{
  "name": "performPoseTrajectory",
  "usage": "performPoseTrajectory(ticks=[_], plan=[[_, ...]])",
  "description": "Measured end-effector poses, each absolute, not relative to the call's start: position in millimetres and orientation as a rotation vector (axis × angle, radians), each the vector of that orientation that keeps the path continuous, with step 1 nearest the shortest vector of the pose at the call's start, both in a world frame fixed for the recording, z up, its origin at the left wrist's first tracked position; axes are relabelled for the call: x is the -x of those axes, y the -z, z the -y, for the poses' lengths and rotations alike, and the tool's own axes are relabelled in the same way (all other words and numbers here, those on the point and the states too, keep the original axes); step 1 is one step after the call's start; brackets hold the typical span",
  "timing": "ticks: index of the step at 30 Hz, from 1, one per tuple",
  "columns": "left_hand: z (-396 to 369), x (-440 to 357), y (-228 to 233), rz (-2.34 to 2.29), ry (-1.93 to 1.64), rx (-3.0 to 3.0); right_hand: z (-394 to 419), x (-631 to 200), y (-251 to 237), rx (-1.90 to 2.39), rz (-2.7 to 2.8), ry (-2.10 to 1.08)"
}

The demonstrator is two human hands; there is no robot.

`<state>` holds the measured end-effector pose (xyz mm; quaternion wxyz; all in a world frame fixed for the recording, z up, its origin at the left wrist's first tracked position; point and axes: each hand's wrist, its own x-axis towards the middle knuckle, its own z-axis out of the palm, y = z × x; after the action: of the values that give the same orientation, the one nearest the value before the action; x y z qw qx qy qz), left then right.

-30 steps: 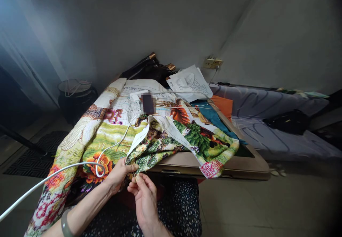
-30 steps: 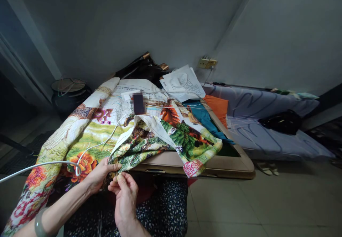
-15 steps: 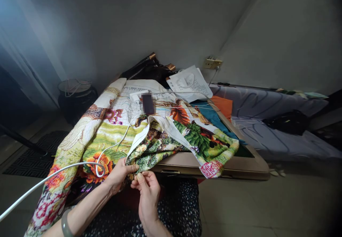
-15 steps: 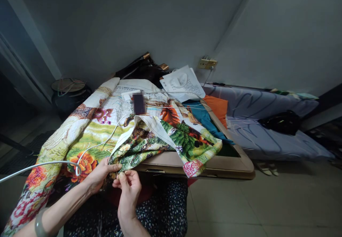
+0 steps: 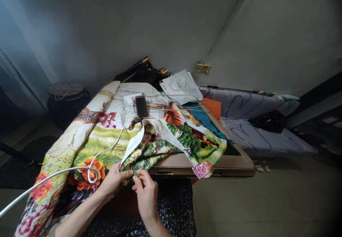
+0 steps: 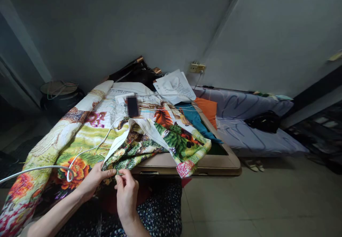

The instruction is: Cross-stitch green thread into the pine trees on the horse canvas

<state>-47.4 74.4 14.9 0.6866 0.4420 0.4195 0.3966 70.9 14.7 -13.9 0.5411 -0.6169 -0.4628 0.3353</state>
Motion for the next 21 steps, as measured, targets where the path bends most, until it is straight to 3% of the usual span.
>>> performPoseTrajectory(ticks=[5, 10, 15, 21], plan=[[-75, 47, -18, -0.963, -0.867, -1.033, -24, -85, 4, 1.414, 1.229, -1.005], [-78, 50, -24, -0.932, -0.765, -0.886, -36, -136, -44, 1.215, 0.884, -0.728], [-85, 55, -19, -0.927, -0.738, -0.892, -39, -222, -106, 0.928, 0.667, -1.144], [-86, 55, -25, -0.923, -0.741, -0.935, -49, -279, -136, 0.838, 0.671, -0.856]])
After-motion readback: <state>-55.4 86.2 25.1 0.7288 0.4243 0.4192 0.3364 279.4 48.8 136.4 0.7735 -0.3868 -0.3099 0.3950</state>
